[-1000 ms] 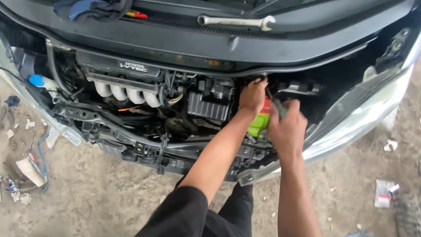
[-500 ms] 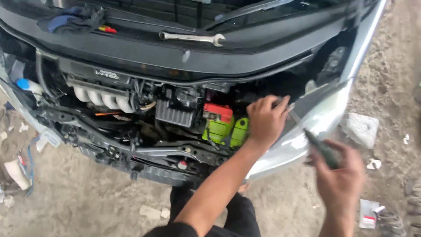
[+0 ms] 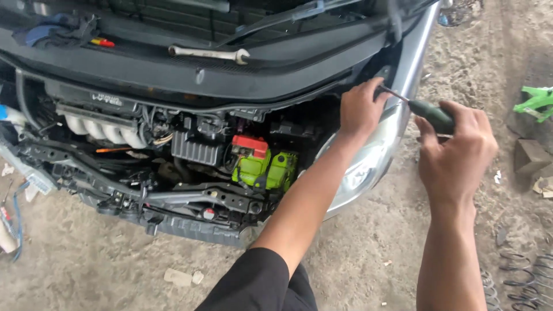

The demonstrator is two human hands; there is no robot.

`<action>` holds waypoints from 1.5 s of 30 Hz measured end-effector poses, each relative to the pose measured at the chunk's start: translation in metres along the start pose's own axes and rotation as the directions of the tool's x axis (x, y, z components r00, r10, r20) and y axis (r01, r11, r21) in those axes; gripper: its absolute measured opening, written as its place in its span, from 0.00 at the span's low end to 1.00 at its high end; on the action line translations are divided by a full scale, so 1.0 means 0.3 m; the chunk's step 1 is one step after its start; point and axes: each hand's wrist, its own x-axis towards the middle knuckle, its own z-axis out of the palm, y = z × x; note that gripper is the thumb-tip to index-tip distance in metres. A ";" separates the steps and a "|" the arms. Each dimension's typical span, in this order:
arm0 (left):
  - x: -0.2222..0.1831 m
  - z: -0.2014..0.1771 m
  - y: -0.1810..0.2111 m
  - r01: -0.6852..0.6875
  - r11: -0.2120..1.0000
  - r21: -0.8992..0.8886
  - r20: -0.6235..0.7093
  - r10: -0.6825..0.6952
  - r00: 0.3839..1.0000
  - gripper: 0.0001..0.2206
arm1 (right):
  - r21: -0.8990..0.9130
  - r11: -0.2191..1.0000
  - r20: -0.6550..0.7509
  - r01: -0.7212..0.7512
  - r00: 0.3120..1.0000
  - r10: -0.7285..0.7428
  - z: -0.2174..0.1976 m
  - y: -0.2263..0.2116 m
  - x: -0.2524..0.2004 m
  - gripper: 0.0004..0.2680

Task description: The person cleans the front area of a car engine bay using a brush and a cloth. They then use a screwdriver to loosen and remove bolts from the radiator support bar and battery area.

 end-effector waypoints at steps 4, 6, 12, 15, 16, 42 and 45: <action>0.020 -0.012 0.023 0.010 1.000 0.020 0.071 -0.011 0.997 0.15 | 0.006 1.000 0.019 0.011 1.000 -0.011 0.022 0.029 0.043 0.15; 0.020 0.014 -0.002 0.019 1.000 0.009 0.028 -0.019 0.999 0.13 | 0.022 0.999 0.020 0.035 0.999 -0.035 0.030 0.032 0.056 0.15; 0.013 0.030 -0.001 0.003 1.000 0.021 0.034 -0.004 0.999 0.11 | 0.009 1.000 0.077 -0.021 0.997 0.020 0.020 0.036 0.079 0.15; -0.004 0.025 -0.015 -0.073 0.997 0.008 -0.018 0.073 0.997 0.09 | 0.012 0.999 0.090 -0.043 0.995 0.042 0.012 0.016 0.100 0.15; 0.001 0.027 -0.014 -0.074 0.997 0.000 -0.016 0.074 0.997 0.09 | 0.004 0.999 0.089 -0.045 0.995 0.044 0.012 0.018 0.109 0.15; -0.022 0.067 -0.040 -0.236 0.962 0.139 -0.144 0.256 0.956 0.11 | -0.177 0.980 0.496 0.094 0.868 0.007 0.014 0.010 0.371 0.20; -0.022 0.057 -0.019 -0.192 0.972 0.137 -0.182 0.215 0.959 0.10 | -0.058 0.994 0.651 -0.092 0.752 0.108 -0.054 -0.041 0.423 0.10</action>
